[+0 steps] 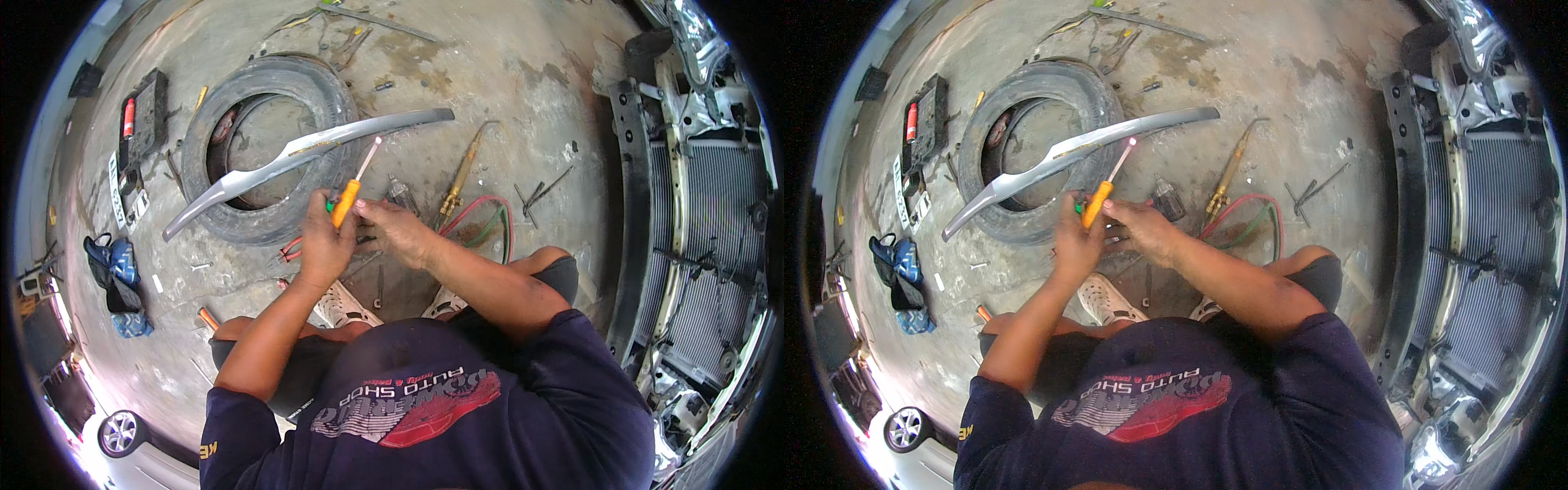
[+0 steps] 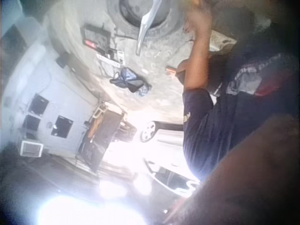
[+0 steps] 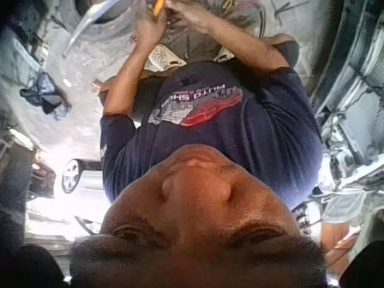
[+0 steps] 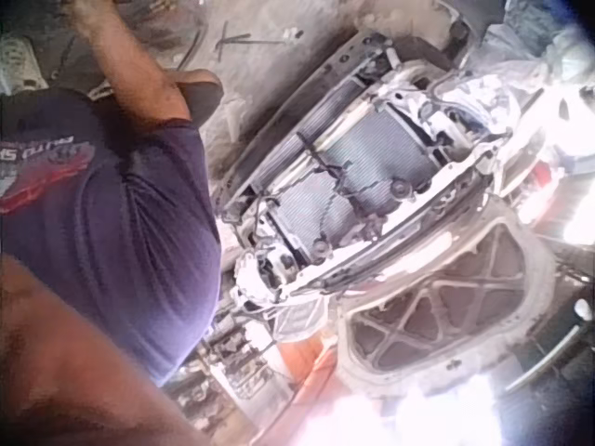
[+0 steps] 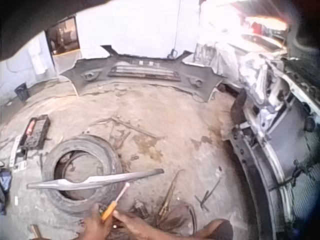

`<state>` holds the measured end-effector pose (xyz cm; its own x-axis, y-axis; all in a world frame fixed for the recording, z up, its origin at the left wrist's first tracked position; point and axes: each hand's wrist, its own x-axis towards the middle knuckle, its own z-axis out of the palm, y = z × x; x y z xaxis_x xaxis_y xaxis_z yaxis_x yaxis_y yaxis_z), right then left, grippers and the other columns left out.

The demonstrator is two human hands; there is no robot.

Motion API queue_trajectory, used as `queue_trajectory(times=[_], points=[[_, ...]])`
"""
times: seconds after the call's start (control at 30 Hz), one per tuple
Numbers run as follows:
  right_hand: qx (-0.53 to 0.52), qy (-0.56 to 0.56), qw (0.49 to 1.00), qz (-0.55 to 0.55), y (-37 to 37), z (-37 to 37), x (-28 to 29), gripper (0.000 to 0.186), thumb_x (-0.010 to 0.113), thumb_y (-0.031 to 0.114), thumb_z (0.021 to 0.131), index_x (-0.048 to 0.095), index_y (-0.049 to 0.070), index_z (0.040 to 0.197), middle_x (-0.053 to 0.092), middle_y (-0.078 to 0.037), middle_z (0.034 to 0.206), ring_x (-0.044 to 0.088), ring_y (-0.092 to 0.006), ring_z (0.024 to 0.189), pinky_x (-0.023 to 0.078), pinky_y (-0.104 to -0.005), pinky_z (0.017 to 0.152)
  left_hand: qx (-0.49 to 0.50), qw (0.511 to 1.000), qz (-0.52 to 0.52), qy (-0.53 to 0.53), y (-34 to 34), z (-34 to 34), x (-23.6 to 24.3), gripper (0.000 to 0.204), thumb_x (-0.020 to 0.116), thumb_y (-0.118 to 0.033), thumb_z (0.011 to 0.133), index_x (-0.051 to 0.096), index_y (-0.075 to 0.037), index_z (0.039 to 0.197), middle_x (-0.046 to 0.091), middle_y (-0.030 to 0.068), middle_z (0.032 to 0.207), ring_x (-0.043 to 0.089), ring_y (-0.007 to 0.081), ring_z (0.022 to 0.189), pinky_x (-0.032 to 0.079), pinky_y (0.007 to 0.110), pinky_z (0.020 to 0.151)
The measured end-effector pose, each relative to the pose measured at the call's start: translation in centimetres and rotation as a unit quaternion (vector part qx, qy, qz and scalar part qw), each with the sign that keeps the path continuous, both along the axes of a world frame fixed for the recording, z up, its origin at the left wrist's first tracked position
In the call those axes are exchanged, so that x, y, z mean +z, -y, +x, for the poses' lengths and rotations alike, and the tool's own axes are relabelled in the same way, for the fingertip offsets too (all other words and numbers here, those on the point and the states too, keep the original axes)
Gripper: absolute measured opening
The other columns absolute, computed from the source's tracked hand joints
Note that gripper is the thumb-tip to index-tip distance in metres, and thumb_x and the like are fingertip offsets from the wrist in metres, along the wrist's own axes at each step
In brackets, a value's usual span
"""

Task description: The person holds a curved plastic car trim piece, uses a screwdriver to pry at a small black clip on its underside, and then uses a torch to heat a section of the trim while it rests on a tire on the floor.

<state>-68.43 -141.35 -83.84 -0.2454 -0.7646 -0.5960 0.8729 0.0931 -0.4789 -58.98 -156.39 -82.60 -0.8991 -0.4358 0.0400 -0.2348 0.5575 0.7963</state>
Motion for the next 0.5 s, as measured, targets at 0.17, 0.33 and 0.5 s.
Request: queue_trajectory(times=[0.17,0.33,0.5], points=[[-0.049,-0.031,0.989,0.139,-0.9,0.0,-0.1,0.037,0.062,0.03,0.107,0.067,0.0,0.129,0.069,-0.008,0.111,0.069,-0.0219,0.1,0.059,-0.0415,0.091,-0.064,0.996,0.066,-0.005,-2.6,-0.2,0.2,0.037,0.079,-0.021,0.094,0.054,-0.001,0.112,0.063,0.0209,0.092,0.066,0.0402,0.083,0.052,0.046,0.076],[0.092,-0.435,0.839,0.313,-2.9,-3.2,-4.0,0.034,0.066,0.027,0.101,0.068,0.002,0.123,0.073,-0.023,0.107,0.073,-0.0397,0.097,0.058,-0.0502,0.088,-0.013,0.993,-0.039,0.107,2.5,-1.6,-1.0,0.036,0.076,-0.036,0.099,0.061,-0.006,0.113,0.065,0.0212,0.078,0.067,0.0424,0.073,0.052,0.05,0.067],[0.087,-0.611,0.718,0.323,-2.0,-6.0,-4.0,0.029,0.066,0.021,0.096,0.067,0.006,0.121,0.071,-0.029,0.109,0.069,-0.0469,0.104,0.056,-0.055,0.091,0.107,0.973,-0.157,0.128,12.3,-1.9,-0.3,0.039,0.071,-0.037,0.101,0.069,-0.011,0.13,0.075,0.027,0.105,0.071,0.0485,0.102,0.056,0.047,0.087]])
